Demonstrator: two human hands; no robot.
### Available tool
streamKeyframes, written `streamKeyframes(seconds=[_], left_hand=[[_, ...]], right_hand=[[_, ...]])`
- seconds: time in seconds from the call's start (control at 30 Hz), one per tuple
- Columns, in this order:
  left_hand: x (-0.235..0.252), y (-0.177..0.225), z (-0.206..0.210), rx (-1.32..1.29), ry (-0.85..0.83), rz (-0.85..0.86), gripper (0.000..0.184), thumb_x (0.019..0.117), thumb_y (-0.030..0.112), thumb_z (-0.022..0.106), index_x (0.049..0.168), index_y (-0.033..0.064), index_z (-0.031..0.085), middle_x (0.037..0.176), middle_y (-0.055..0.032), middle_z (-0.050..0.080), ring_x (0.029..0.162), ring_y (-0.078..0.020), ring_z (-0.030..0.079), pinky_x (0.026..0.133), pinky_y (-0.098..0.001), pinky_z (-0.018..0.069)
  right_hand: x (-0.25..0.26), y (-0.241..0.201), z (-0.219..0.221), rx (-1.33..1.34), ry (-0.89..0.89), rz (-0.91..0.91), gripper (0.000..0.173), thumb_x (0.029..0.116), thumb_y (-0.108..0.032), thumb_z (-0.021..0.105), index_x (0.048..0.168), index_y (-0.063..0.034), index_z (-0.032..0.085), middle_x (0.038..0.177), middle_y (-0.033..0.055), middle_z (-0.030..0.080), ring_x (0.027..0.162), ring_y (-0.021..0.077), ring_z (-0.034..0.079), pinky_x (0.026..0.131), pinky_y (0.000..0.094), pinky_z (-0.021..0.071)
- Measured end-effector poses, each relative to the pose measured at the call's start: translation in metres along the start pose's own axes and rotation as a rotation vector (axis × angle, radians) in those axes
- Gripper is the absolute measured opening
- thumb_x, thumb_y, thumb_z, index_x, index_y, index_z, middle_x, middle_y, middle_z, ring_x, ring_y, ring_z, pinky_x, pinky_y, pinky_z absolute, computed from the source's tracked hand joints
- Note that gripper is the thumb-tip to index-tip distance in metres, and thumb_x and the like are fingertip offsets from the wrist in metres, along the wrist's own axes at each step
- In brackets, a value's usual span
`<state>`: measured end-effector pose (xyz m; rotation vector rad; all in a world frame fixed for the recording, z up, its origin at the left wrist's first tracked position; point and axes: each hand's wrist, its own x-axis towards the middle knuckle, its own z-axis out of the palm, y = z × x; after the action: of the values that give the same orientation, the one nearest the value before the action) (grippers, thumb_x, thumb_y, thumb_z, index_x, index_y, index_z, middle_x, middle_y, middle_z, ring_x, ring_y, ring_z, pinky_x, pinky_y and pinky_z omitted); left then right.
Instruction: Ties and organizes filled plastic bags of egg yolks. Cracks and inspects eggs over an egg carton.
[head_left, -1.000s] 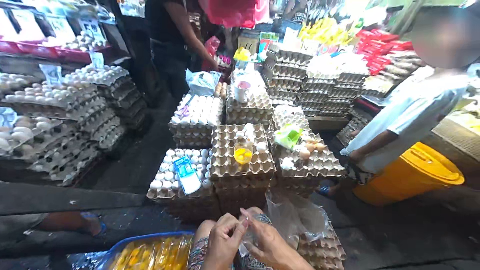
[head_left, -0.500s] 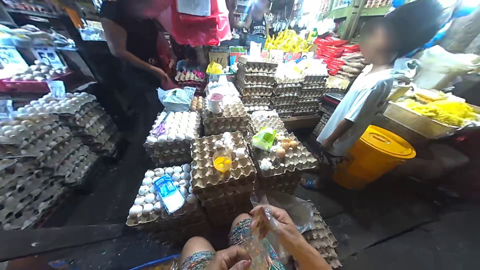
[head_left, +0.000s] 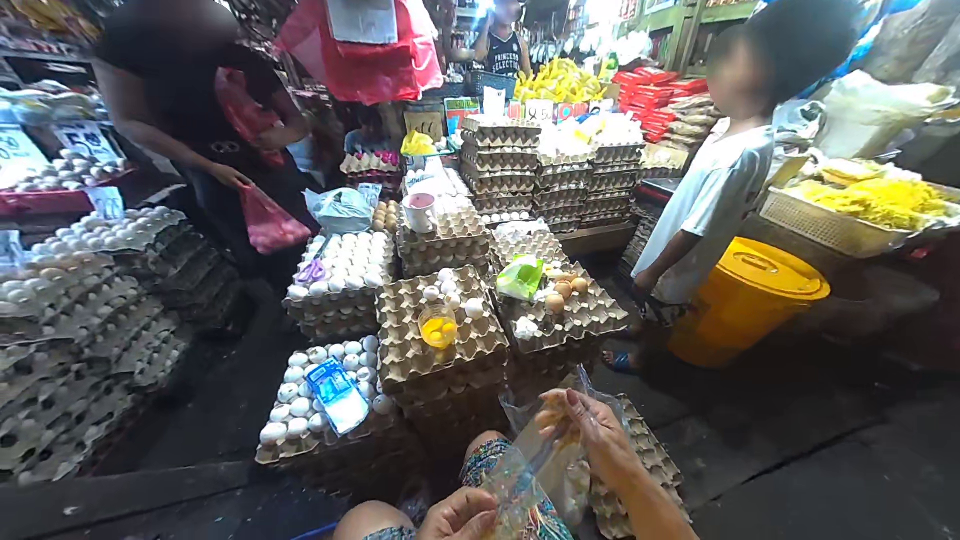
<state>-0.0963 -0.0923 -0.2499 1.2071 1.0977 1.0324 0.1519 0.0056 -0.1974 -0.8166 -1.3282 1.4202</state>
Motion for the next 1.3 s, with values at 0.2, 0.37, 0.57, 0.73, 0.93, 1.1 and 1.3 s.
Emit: streamKeyframes(seconds=[0.2,0.37,0.57,0.73,0.93,1.1,1.3], left_hand=[[0.000,-0.014,-0.003,-0.072,0.245,0.025,0.012,0.0985,0.004,0.059,0.102,0.0045,0.071,0.087,0.0049,0.073,0.078,-0.0035,0.069,0.078,-0.0246,0.0589],[0.007,-0.013,-0.013,-0.363,0.409,0.001,0.026,0.1051,0.003,0.044,0.105,0.0103,0.069,0.089,0.0043,0.075,0.078,-0.0050,0.071,0.077,-0.0245,0.0602],[0.010,-0.007,-0.027,-0.450,0.466,-0.033,0.030,0.1081,0.007,0.037,0.107,0.0102,0.067,0.088,0.0021,0.075,0.078,-0.0073,0.072,0.077,-0.0265,0.0612],[0.001,-0.007,-0.044,-0.299,0.392,-0.150,0.026,0.1071,0.007,0.039,0.108,0.0083,0.064,0.093,0.0037,0.073,0.086,-0.0074,0.071,0.085,-0.0273,0.0593],[0.004,-0.016,-0.046,-0.240,0.562,-0.073,0.028,0.1076,0.011,0.042,0.090,0.0121,0.064,0.074,0.0071,0.069,0.068,-0.0030,0.066,0.071,-0.0225,0.0581],[0.009,-0.007,-0.038,-0.309,0.695,-0.025,0.026,0.1081,0.012,0.043,0.089,0.0143,0.061,0.069,0.0082,0.066,0.063,-0.0023,0.064,0.067,-0.0208,0.0577],[0.017,-0.009,-0.019,-0.325,0.706,0.025,0.018,0.0994,0.000,0.055,0.088,0.0122,0.061,0.073,0.0080,0.067,0.063,-0.0003,0.061,0.064,-0.0183,0.0536]], right_hand=[[0.009,0.009,-0.004,-0.032,-0.029,-0.001,0.046,0.1122,-0.027,0.030,0.123,0.0001,0.065,0.097,0.0054,0.078,0.082,0.0132,0.075,0.074,0.0300,0.0638],[0.017,0.021,0.000,-0.004,-0.060,0.074,0.038,0.1111,-0.022,0.037,0.122,-0.0002,0.066,0.098,0.0045,0.078,0.080,0.0103,0.074,0.071,0.0266,0.0616],[0.024,0.034,0.000,-0.018,0.028,0.073,0.022,0.1048,-0.013,0.054,0.114,-0.0021,0.070,0.089,0.0011,0.074,0.074,0.0071,0.070,0.065,0.0230,0.0585],[0.031,0.038,0.005,-0.022,0.020,0.070,0.019,0.1034,-0.009,0.055,0.111,-0.0016,0.071,0.085,-0.0021,0.072,0.069,0.0017,0.065,0.060,0.0178,0.0535],[0.033,0.042,0.002,0.035,-0.038,0.061,0.018,0.1012,-0.009,0.058,0.110,-0.0014,0.072,0.083,-0.0024,0.070,0.064,0.0010,0.061,0.059,0.0174,0.0516],[0.030,0.050,0.005,-0.421,0.250,-0.081,0.029,0.0997,-0.012,0.061,0.125,0.0000,0.069,0.118,0.0107,0.070,0.101,0.0125,0.068,0.088,0.0273,0.0568],[0.009,0.056,0.049,-0.307,0.011,-0.192,0.022,0.1042,-0.019,0.057,0.105,0.0019,0.066,0.084,0.0046,0.064,0.070,0.0054,0.059,0.065,0.0238,0.0525]])
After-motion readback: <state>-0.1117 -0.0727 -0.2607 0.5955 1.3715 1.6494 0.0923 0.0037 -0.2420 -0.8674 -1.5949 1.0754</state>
